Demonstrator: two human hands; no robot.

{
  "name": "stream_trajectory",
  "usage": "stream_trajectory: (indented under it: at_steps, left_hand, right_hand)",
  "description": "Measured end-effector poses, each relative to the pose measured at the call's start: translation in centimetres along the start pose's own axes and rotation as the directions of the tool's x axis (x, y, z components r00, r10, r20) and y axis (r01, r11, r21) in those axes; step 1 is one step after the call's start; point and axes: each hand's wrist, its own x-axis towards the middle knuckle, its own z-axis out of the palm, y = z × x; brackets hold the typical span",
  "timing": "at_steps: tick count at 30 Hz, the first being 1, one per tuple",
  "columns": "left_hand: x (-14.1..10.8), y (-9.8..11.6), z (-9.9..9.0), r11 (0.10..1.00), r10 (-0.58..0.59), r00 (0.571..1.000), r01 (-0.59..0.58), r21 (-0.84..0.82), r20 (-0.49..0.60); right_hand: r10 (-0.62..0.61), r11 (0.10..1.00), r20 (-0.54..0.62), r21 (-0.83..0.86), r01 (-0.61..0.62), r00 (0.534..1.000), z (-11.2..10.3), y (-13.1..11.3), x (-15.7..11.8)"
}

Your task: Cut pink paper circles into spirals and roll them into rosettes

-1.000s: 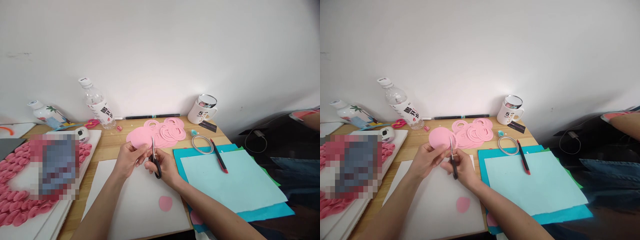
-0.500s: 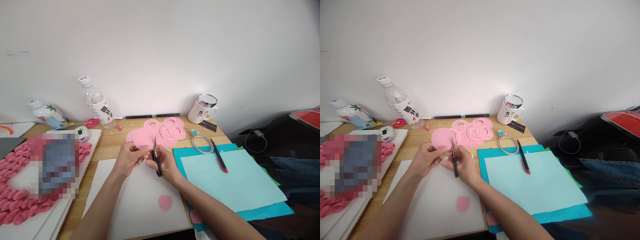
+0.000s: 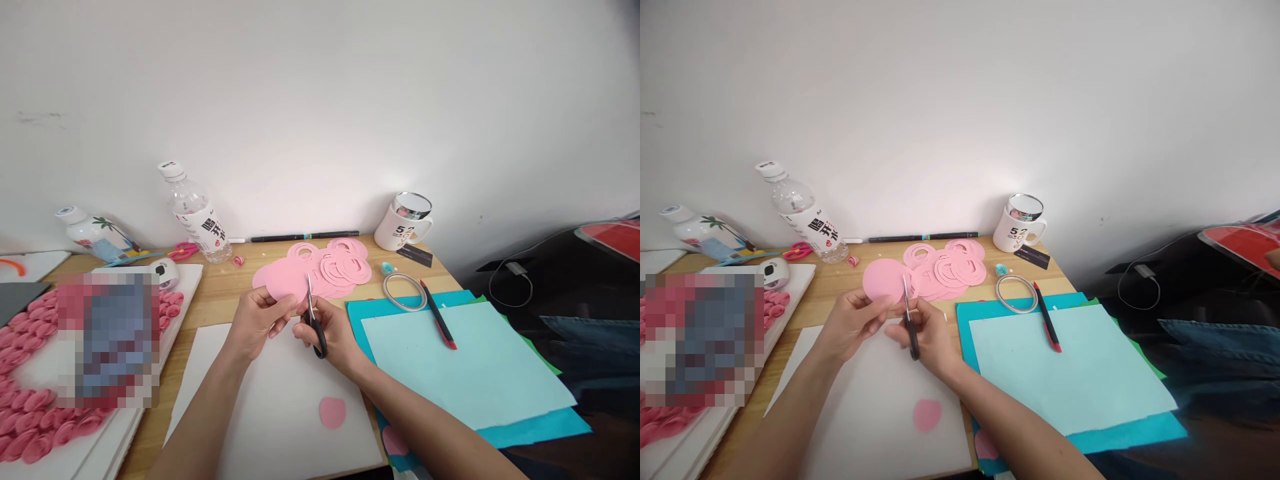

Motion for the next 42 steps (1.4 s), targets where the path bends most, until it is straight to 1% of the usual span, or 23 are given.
stream_trajectory:
  at_steps: [5, 8, 13, 16, 24, 29, 37, 39, 42]
  left_hand:
    - [-0.09, -0.03, -0.02, 0.999, -0.016, 0.998, 0.018, -0.041, 0.06]
    - [-0.07, -0.08, 0.02, 1.0, -0.003, 0.999, 0.004, -0.027, 0.046]
    - [-0.12, 0.13, 0.15, 1.0, -0.013, 1.0, 0.013, 0.0, 0.024]
    - [-0.15, 0.23, 0.19, 1.0, -0.018, 1.0, 0.018, 0.006, 0.017]
    - [0.07, -0.03, 0.1, 1.0, -0.027, 1.0, 0.027, 0.011, 0.01]
    - [-0.05, 0.16, 0.06, 1.0, -0.026, 1.0, 0.026, 0.009, 0.015]
    - [0.02, 0.05, -0.13, 1.0, 0.001, 1.0, -0.001, 0.002, 0.004]
    - [0.0, 0.0, -0.17, 1.0, 0.009, 1.0, -0.009, -0.009, 0.015]
    - [-0.1, -0.01, -0.09, 1.0, -0.003, 0.998, 0.005, -0.028, 0.058]
  right_hand:
    - [0.001, 1.0, 0.003, 0.007, -0.001, 1.0, 0.16, 0.08, -0.05]
    - [-0.008, 1.0, 0.013, 0.009, 0.008, 1.0, 0.22, 0.26, -0.05]
    - [-0.094, 0.995, 0.0, -0.027, 0.094, 0.996, 0.03, 0.32, 0.09]
    - [-0.114, 0.993, 0.003, -0.042, 0.114, 0.994, -0.06, 0.2, 0.14]
    - [-0.067, 0.998, 0.013, -0.008, 0.067, 0.998, -0.07, 0.31, 0.07]
    - [-0.042, 0.999, 0.01, 0.029, 0.042, 0.999, -0.02, 0.24, 0.06]
    - [0.002, 1.0, -0.013, 0.013, -0.002, 1.0, 0.05, 0.07, 0.02]
    - [0.001, 1.0, -0.016, 0.01, -0.001, 1.0, 0.02, 0.19, 0.01]
    - [-0.004, 1.0, -0.012, 0.007, 0.005, 1.0, 0.11, 0.35, -0.03]
